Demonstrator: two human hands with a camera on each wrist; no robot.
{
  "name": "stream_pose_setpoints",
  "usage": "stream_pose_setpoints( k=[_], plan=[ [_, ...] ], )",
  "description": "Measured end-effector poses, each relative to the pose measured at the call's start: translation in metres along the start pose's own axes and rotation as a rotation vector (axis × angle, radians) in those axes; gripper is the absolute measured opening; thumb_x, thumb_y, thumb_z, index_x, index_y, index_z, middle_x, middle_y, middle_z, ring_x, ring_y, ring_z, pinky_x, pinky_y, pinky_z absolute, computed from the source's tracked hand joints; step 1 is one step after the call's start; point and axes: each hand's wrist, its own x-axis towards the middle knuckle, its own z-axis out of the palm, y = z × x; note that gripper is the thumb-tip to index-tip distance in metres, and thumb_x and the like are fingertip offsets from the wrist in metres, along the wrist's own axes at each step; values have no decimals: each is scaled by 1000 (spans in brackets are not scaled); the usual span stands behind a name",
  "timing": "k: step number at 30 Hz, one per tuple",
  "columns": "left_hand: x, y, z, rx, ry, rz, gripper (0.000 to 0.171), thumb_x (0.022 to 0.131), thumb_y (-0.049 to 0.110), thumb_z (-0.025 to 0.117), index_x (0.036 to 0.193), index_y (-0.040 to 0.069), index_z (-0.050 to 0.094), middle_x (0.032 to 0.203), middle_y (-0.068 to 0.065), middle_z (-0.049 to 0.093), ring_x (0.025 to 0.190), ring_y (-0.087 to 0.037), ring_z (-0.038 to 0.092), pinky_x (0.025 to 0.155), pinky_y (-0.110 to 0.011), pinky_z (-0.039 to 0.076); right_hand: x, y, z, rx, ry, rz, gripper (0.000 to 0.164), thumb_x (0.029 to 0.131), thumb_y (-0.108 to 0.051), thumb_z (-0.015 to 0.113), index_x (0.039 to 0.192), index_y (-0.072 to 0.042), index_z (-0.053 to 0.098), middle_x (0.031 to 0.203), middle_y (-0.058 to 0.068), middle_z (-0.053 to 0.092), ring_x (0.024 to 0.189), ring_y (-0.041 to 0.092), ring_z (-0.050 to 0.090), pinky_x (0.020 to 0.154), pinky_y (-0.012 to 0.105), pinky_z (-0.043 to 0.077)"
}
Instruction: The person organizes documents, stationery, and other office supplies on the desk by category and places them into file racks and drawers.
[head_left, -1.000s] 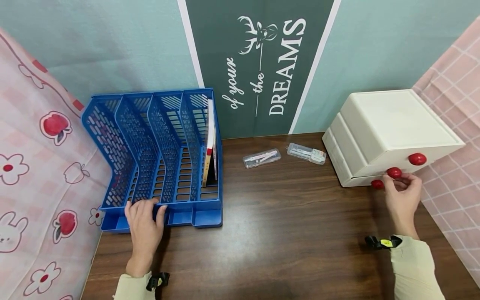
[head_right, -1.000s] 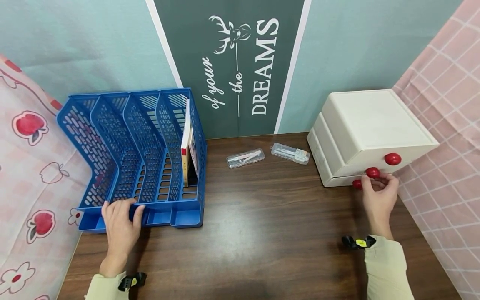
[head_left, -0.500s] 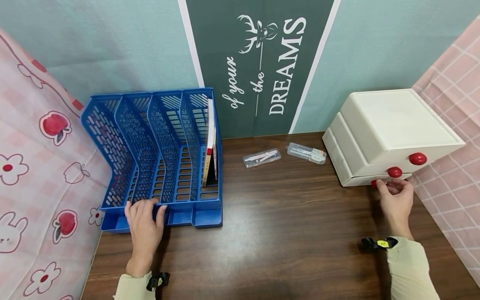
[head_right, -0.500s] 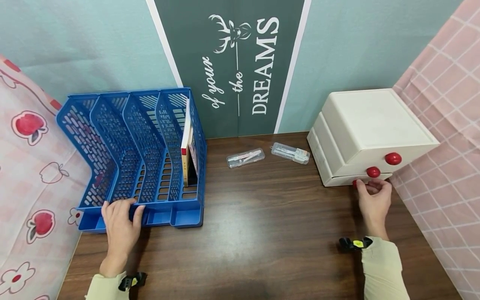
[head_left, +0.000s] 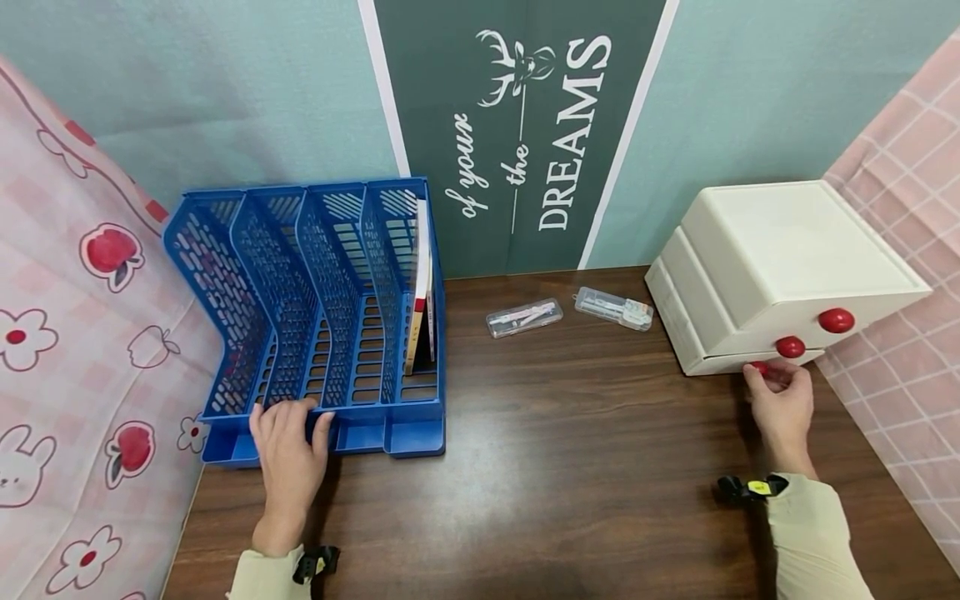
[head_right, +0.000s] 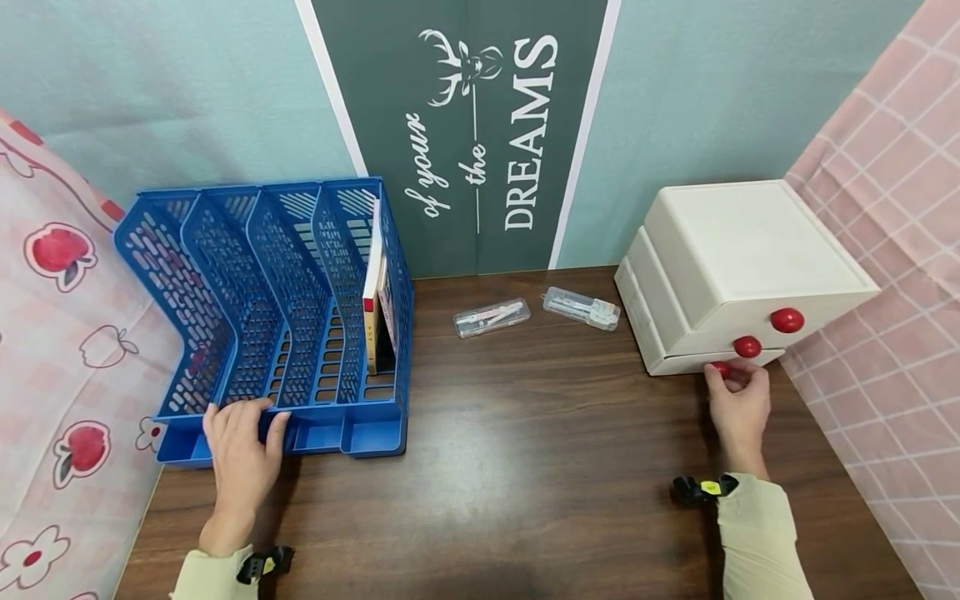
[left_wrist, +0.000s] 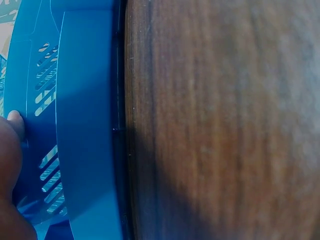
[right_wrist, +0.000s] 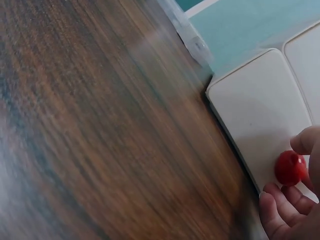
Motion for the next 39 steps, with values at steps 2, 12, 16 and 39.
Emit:
stream_pose_setpoints(
  k=[2,12,16,39],
  plan=[
    [0,0,0,-2,3,1,26,82,2,80,102,-5,65,95,-25,64,102,-46,51,114,-66,17,-1,1,3,35,-2,4,27,93,-11,69,105,-26,49,90,-11,53,63,-8,55,51,9,47],
    [0,2,-2,1,0,-5,25,83,2,80,102,-5,65,95,-25,64,102,-46,51,114,-66,17,-3,4,12,169,12,-39,30,94,-1,64,107,-21,47,96,-1,49,64,-5,57,52,9,48],
    [-1,1,-3,3,-3,-7,26,83,1,80,103,-4,64,95,-25,64,101,-46,51,114,-66,17,-3,5,13,219,10,-42,30,93,1,64,107,-19,48,95,0,50,64,-3,59,52,10,49],
    [1,1,-1,8,-27,-24,24,85,3,79,103,-4,64,96,-24,64,103,-45,50,116,-65,15,0,6,15,333,35,0,30,93,5,61,109,-17,49,95,3,52,64,3,60,50,14,51]
  ],
)
